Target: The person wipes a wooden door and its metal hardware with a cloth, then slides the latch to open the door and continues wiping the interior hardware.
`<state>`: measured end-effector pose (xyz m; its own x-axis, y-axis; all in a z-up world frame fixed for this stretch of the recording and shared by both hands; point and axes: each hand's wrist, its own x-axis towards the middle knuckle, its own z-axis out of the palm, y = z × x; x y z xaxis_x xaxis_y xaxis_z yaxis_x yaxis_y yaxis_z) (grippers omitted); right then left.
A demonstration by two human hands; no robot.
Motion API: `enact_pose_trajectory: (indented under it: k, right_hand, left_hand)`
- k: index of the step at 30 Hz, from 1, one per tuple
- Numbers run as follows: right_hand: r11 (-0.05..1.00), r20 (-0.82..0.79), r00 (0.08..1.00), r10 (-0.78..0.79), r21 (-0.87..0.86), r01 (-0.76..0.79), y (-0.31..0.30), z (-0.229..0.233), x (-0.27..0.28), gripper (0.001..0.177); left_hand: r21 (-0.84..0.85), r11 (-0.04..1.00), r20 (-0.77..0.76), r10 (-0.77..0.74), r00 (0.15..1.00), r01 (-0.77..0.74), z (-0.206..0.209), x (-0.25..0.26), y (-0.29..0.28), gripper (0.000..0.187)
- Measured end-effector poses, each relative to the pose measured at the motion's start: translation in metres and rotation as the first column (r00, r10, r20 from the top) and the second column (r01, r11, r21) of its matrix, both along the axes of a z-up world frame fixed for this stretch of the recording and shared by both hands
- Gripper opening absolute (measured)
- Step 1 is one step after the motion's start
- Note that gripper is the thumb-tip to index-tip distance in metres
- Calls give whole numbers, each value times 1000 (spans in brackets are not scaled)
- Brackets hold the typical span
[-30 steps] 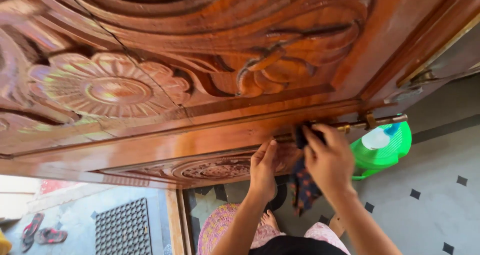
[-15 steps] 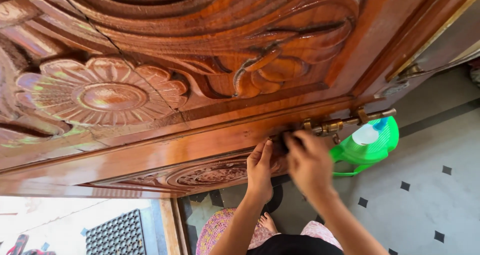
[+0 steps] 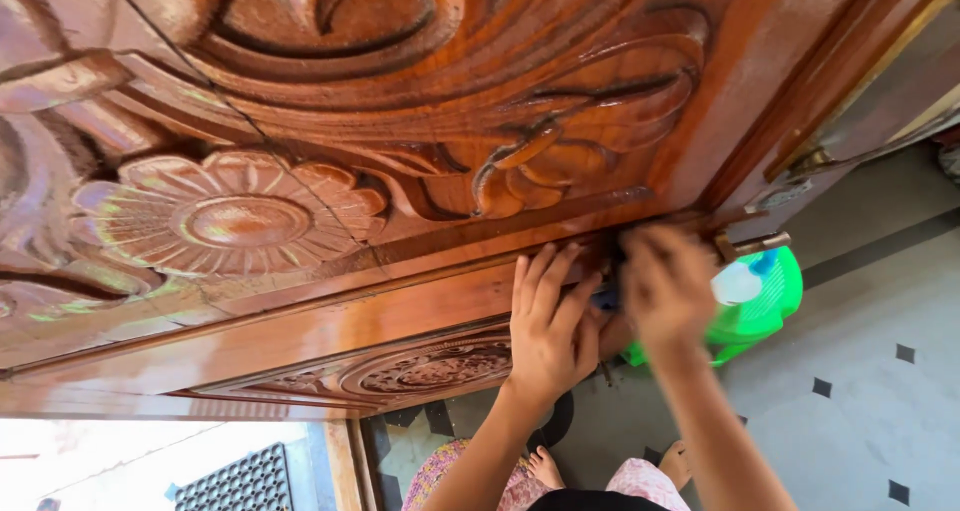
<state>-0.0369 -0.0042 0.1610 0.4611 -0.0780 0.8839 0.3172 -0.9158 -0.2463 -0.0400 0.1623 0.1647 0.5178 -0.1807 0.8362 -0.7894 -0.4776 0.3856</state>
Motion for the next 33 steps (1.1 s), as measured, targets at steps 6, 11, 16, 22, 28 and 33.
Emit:
enact_pose_trajectory:
  k: [6,11,16,22,28,33]
  right_hand:
    - [998,-17,1000,-16,61,18,-39,-1,1,33]
    - [987,-64,998,-7,159,17,-28,5,-1,34]
    - [975,-159,973,170,172,-142,-45,10,-3,41]
    - [897,-81,986,-145,409,165,-207,-61,6,24]
    - [292,237,868,436,875,-385,-229,16,30,33]
    - [478,34,833,552,806,-349,-270,-99,71,38]
  left_hand:
    - [96,995,-35,14,999,-10,-4,6,-11,46]
    - [109,993,-38,51,998,-46,-8,5,-27,48]
    - [55,998,-47,-7,999,9,-5,5,-56,43]
    - [89,976,-71,-195,978,201,-14,6,-117,45]
    - [162,946,-62,-272,960,279,-7,22,-209,49]
    - [99,966,-50,-234,971,238,-13,37,-267,56]
